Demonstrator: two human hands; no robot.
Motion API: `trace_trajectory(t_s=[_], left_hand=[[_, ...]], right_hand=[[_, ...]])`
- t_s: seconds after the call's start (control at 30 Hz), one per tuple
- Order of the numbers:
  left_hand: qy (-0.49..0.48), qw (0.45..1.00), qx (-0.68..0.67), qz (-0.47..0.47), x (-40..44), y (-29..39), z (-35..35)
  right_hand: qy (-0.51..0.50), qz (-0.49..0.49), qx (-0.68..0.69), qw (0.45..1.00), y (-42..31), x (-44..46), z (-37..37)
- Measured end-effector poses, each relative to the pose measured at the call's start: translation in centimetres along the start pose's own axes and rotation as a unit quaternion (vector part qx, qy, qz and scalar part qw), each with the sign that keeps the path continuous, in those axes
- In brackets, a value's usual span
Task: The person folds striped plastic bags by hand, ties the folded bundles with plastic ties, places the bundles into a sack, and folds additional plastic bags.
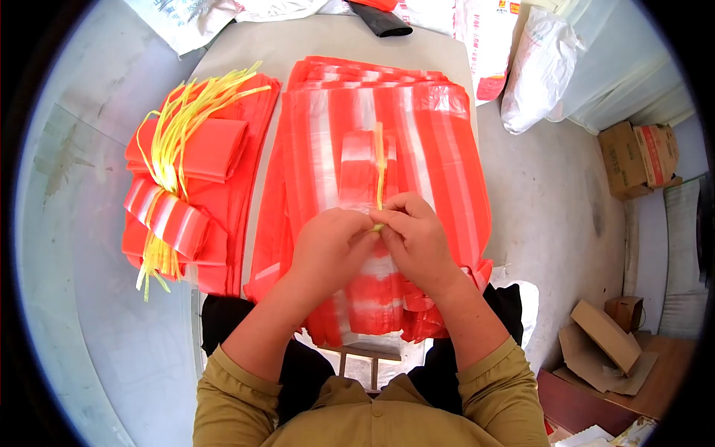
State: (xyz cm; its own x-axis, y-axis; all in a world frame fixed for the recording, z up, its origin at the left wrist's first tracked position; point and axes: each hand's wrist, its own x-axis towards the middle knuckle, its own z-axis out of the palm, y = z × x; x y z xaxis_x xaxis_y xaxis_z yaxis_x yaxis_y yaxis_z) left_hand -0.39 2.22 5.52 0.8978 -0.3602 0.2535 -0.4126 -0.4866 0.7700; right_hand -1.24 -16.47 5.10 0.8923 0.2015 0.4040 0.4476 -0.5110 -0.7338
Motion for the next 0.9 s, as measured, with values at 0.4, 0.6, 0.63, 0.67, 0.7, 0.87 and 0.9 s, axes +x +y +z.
trace_trajectory(t_s=[0.4, 0.6, 0.63, 0.67, 0.7, 0.87, 0.9], left_hand=[[-0.023, 0.982, -0.138, -0.129, -0.2, -0.4, 0.3], [-0.036, 0.979, -0.142, -0.145, 0.0, 0.0, 0.0], [-0.035, 0.979, -0.14, -0.141, 0.0, -0.1, 0.0], [-0.034, 0.98, -0.139, -0.136, -0.1, -0.2, 0.1], [-0.033, 0.981, -0.137, -0.134, -0.1, -0.2, 0.1], [-0.028, 0.987, -0.105, -0.115, -0.1, -0.4, 0.1], [-0.025, 0.99, -0.091, -0.105, 0.0, -0.3, 0.0]], right_hand=[[-0.074, 0.264, 0.249, 0.929, -0.7, -0.1, -0.5], [-0.054, 0.231, 0.167, 0.957, -1.0, -0.2, -0.2], [-0.044, 0.213, 0.147, 0.965, -0.9, -0.4, -0.2], [-0.034, 0.195, 0.126, 0.972, -0.8, -0.5, -0.2], [-0.033, 0.2, 0.13, 0.971, -0.9, -0.6, -0.3], [-0.07, 0.282, 0.236, 0.928, -2.0, -0.2, -1.5], [-0.075, 0.292, 0.267, 0.915, -1.9, -0.2, -1.7]])
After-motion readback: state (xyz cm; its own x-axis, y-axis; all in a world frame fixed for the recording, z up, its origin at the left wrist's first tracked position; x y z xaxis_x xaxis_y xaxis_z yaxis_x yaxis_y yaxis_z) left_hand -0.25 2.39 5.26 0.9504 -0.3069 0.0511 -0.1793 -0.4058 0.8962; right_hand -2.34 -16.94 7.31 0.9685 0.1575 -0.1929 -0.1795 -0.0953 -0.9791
